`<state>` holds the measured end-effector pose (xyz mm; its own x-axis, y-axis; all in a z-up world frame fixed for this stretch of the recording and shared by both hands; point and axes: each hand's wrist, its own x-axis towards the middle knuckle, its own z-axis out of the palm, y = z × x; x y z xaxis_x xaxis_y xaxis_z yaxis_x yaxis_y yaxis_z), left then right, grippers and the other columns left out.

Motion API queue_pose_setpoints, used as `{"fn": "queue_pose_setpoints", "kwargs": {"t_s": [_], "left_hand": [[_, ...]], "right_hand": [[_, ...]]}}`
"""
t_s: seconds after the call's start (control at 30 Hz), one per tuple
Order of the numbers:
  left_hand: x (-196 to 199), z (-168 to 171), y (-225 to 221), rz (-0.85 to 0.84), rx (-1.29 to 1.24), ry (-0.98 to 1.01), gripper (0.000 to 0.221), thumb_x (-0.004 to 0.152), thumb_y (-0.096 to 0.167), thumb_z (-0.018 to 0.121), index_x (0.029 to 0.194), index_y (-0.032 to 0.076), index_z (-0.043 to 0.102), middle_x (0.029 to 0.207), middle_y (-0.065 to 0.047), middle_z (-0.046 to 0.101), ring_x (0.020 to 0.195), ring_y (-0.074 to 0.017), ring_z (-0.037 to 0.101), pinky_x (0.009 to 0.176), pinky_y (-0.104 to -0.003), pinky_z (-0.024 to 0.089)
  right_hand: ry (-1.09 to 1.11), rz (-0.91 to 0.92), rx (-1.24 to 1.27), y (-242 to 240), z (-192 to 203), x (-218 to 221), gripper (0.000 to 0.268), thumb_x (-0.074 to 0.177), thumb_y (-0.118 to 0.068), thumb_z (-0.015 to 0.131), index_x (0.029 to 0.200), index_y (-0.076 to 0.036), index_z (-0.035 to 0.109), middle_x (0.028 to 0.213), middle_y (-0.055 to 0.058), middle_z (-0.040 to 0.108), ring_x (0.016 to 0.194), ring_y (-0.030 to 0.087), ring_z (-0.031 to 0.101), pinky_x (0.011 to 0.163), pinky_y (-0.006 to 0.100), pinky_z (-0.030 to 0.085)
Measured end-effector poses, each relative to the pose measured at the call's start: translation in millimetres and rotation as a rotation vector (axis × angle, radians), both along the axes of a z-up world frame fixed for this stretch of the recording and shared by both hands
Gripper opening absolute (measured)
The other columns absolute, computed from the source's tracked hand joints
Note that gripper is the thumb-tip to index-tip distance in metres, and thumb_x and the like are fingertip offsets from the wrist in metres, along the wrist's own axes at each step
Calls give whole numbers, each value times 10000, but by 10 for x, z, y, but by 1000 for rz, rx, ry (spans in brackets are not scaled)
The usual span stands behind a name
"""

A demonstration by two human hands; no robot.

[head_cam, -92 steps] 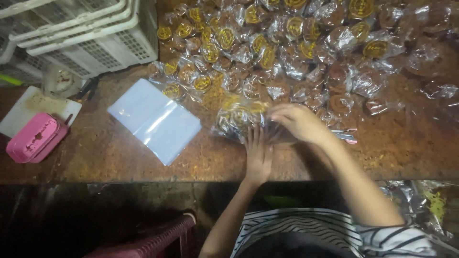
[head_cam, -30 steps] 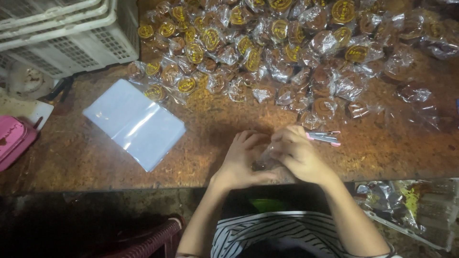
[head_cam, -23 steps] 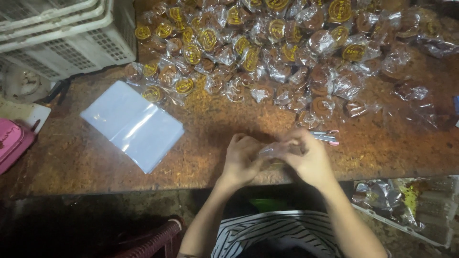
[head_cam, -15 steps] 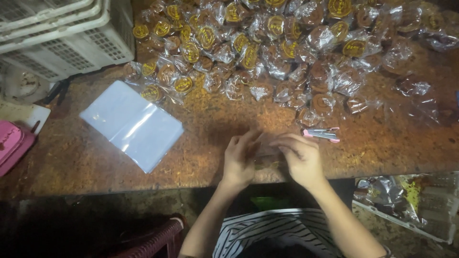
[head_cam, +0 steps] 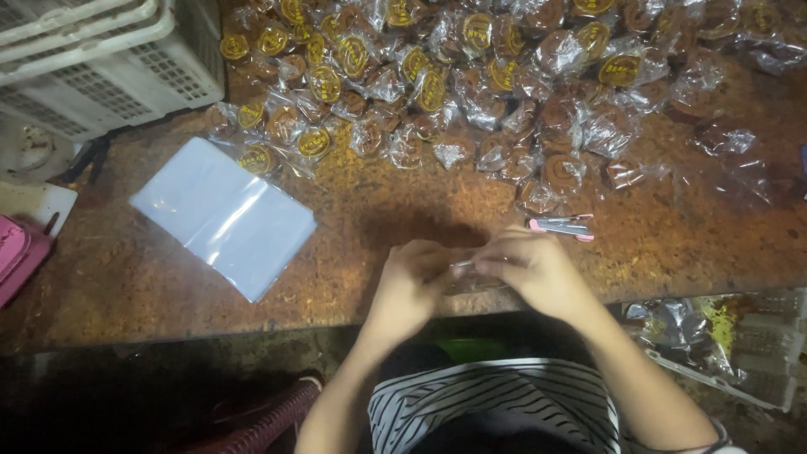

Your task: The person places several individually wrapped bakery items into a larger clear plastic bag and then secures the bag using a stapler.

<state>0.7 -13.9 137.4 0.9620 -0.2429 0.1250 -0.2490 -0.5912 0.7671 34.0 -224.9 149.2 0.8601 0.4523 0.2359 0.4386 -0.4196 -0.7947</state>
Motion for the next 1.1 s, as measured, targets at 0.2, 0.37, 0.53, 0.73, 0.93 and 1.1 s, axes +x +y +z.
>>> {"fn": "queue_pose_setpoints", "kwargs": {"t_s": [0.2,0.37,0.53,0.73,0.93,1.1], "left_hand": [[44,41,14,199,-169,213,273,857,26,640,1048,137,800,926,-101,780,1007,-325,741,871,-428,594],[-54,150,7,-7,161,62,433,855,264,725,1232,53,713,1031,-133,640,1137,-341,563,912,-410,543],[16,119,96,-60,385,-249,260,776,220,782,997,84,797,936,-117,645,1037,-355,554,860,-397,487],[91,-82,73,30,377,-422,212,757,226,748,940,124,784,852,-59,630,1038,-347,545,808,-434,455],[171,-191,31,-2,409,-562,161,774,221,698,891,129,760,792,-66,625,926,-339,546,754,-430,416],[139,-67,-22,-29,409,-543,235,824,273,655,970,124,763,802,-71,630,881,-328,558,750,-444,424]], "right_hand": [[331,-193,114,26,-31,21,154,831,0,717,962,-15,797,810,166,777,849,241,703,848,423,535],[272,37,-281,79,358,27,412,844,-135,724,1243,-34,700,1142,180,738,1109,375,669,989,540,507],[-103,123,-221,-146,-353,264,150,804,-72,698,912,-90,801,982,57,658,1055,278,547,930,421,449],[106,53,-471,-853,-1048,804,443,820,-371,760,1123,-55,697,1153,204,687,1126,363,643,963,512,511],[-362,2,-1059,-1269,-1676,771,478,903,-434,627,1286,-179,500,1065,50,650,1044,245,649,904,408,485],[-134,-446,-235,-656,-1213,523,384,987,-390,556,1307,-183,502,1017,36,624,957,227,632,870,397,508]]}}
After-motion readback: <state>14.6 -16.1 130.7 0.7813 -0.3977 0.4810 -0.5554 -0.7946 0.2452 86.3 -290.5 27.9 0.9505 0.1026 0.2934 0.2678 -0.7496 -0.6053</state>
